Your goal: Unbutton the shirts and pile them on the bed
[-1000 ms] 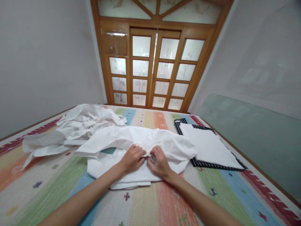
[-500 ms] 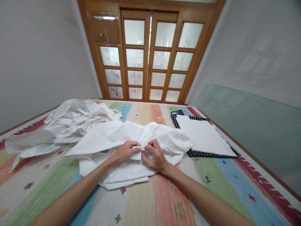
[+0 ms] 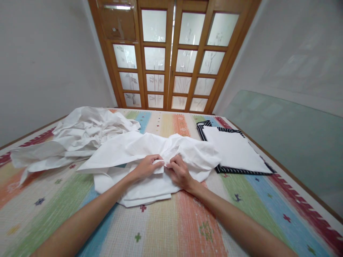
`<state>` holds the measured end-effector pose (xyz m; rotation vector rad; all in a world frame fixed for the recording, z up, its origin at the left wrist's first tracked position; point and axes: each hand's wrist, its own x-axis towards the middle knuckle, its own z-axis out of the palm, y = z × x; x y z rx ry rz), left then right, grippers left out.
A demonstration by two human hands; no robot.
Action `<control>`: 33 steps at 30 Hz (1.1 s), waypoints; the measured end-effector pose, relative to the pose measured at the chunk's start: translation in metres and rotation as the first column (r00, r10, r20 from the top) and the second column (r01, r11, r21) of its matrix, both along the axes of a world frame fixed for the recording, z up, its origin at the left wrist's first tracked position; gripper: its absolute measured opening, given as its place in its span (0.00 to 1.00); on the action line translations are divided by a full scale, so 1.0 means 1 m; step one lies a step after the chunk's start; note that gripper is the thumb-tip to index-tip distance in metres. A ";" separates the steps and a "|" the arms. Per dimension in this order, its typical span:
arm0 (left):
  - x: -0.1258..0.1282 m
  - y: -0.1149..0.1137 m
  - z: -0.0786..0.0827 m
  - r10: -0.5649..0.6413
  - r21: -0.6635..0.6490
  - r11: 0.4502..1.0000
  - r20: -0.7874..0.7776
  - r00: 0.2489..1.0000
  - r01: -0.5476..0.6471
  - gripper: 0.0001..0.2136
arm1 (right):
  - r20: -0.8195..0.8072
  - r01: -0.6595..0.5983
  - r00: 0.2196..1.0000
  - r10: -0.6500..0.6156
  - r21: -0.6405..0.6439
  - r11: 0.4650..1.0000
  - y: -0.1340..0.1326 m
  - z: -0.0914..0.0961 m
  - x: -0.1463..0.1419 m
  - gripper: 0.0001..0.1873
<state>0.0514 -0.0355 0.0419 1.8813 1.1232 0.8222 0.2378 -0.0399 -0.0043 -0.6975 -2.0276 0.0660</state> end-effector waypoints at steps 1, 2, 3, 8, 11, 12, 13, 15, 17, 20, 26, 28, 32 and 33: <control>0.000 0.000 0.000 -0.002 -0.003 1.000 0.003 1.000 0.002 0.12 | 0.003 0.000 1.000 0.000 0.011 1.000 0.000 0.000 0.000 0.10; 0.001 -0.001 0.000 -0.003 -0.006 1.000 0.003 1.000 0.003 0.12 | 0.005 -0.005 1.000 0.005 0.024 1.000 0.000 0.000 0.001 0.10; 0.001 -0.001 0.000 -0.004 -0.010 1.000 0.000 1.000 0.004 0.12 | 0.005 -0.015 1.000 0.014 0.038 0.999 0.000 0.000 0.001 0.10; 0.003 -0.001 -0.003 0.010 0.001 1.000 0.000 1.000 -0.010 0.12 | 0.037 -0.062 0.998 0.058 0.097 0.993 -0.001 -0.001 0.003 0.10; 0.002 -0.001 -0.009 0.064 -0.004 0.998 0.064 0.996 -0.064 0.11 | 0.046 -0.024 0.999 0.020 0.087 0.996 -0.001 0.000 0.001 0.09; 0.002 0.000 -0.011 0.082 -0.009 0.997 0.092 0.992 -0.082 0.11 | 0.037 0.004 0.999 -0.007 0.074 0.997 -0.001 0.001 0.000 0.08; 0.002 0.000 -0.013 0.095 -0.014 0.995 0.118 0.988 -0.094 0.11 | 0.025 0.033 0.999 -0.034 0.062 0.998 -0.002 0.002 -0.001 0.08; 0.001 0.000 -0.015 0.105 -0.026 0.994 0.155 0.982 -0.102 0.11 | 0.003 0.081 0.997 -0.081 0.050 0.995 -0.002 0.005 -0.003 0.08; 0.001 0.000 -0.017 0.108 -0.037 0.994 0.169 0.980 -0.103 0.12 | -0.005 0.102 0.995 -0.102 0.055 0.993 -0.002 0.006 -0.004 0.08; 0.001 0.000 -0.018 0.117 -0.029 0.993 0.164 0.979 -0.114 0.13 | -0.018 0.098 0.995 -0.097 0.067 0.993 -0.001 0.008 -0.005 0.07; 0.001 0.000 -0.020 0.104 0.048 0.993 0.148 0.984 -0.112 0.12 | -0.086 0.077 0.993 -0.075 0.028 0.997 0.003 0.006 -0.006 0.06; 0.002 -0.001 -0.019 0.104 0.081 0.990 0.135 0.985 -0.116 0.12 | -0.100 0.065 0.993 -0.066 -0.021 0.998 0.004 0.006 -0.005 0.05; 0.003 -0.004 -0.019 0.126 0.143 0.979 0.123 0.984 -0.143 0.12 | -0.090 0.070 0.992 -0.084 -0.142 0.987 0.004 0.006 -0.005 0.03; 0.003 -0.005 -0.019 0.133 0.163 0.975 0.120 0.984 -0.152 0.12 | -0.078 0.079 0.993 -0.093 -0.168 0.983 0.004 0.007 -0.006 0.01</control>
